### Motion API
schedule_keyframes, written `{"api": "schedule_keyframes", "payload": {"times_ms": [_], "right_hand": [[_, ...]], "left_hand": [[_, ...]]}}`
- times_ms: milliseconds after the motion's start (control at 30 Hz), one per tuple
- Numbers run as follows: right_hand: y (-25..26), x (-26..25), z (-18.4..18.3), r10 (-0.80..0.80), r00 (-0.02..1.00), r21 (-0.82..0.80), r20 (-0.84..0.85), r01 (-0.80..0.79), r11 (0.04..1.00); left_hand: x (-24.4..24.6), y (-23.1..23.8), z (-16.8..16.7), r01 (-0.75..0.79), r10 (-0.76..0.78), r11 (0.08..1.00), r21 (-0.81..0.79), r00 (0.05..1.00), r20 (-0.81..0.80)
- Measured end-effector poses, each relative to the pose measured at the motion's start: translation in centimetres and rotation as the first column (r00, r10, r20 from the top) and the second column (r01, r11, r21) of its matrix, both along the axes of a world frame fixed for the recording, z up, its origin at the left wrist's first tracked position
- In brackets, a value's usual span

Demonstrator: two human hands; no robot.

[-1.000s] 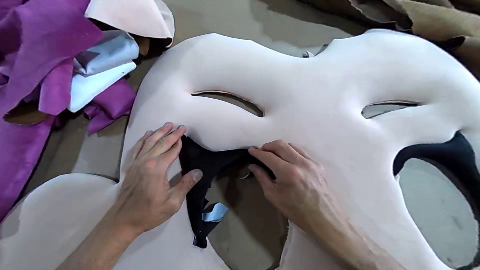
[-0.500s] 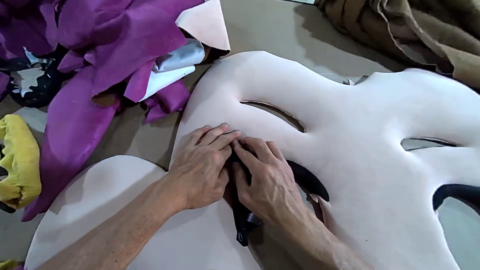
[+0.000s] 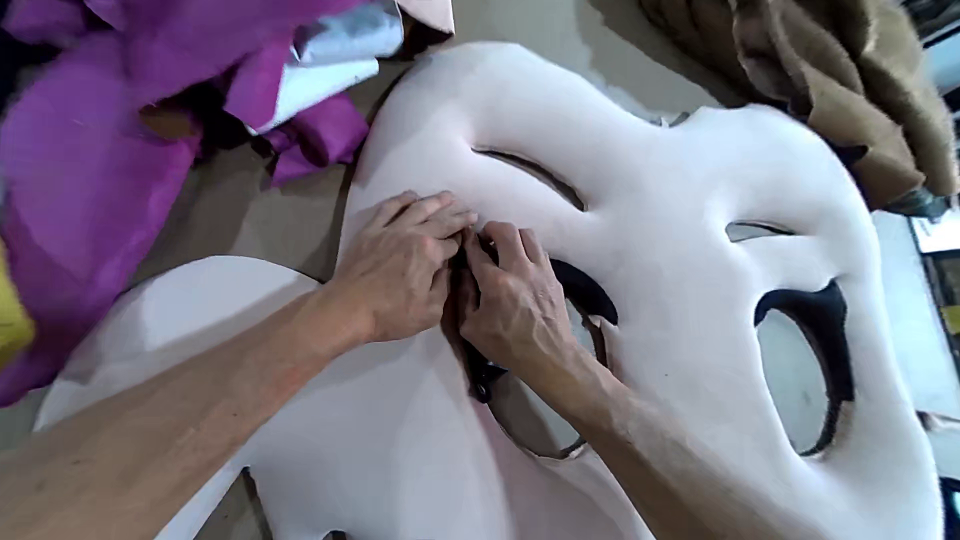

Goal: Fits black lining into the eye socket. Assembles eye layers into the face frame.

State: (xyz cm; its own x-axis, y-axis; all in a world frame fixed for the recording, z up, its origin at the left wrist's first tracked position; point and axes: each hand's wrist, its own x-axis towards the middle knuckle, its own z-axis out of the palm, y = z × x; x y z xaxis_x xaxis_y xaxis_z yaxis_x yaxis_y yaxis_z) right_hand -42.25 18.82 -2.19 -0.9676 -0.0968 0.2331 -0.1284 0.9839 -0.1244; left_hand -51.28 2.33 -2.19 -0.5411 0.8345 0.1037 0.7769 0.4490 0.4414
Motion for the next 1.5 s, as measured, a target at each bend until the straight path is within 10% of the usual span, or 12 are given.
{"api": "schedule_keyframes", "payload": {"times_ms": [200, 400, 767, 967, 1233, 1500], "right_hand": [[-0.4, -1.0, 0.5, 0.008, 0.997, 0.138, 0.083, -0.020, 0.990], [0.2, 9.3, 3.7, -0.156, 0.983, -0.251, 0.095, 0.175, 0.952], [3.1, 11.0, -2.6, 0.078, 0.997, -0.374, 0.022, -0.064, 0.925], [2.7, 10.8, -2.1, 0.063, 0.994, -0.192, -0.086, -0.079, 0.978], [-1.1, 12.9, -0.9, -0.292, 0.951, -0.473, 0.097, 0.302, 0.828], [-3.2, 11.2, 0.0, -0.336, 0.940, -0.176, 0.058, 0.340, 0.924]], "left_hand": [[-0.7, 0.4, -0.4, 0.016, -0.017, 1.000, -0.009, 0.999, -0.027], [2.3, -1.1, 0.7, -0.010, 0.034, 0.986, 0.169, 0.990, -0.140], [3.1, 2.2, 3.6, 0.600, -0.663, 0.745, -0.292, 0.714, -0.225], [3.2, 1.1, 2.0, 0.580, -0.605, 0.795, -0.178, 0.740, -0.294], [3.9, 0.4, 1.3, 0.553, -0.546, 0.828, -0.094, 0.756, -0.362], [3.7, 0.4, 0.9, 0.576, -0.553, 0.814, -0.073, 0.733, -0.396]]}}
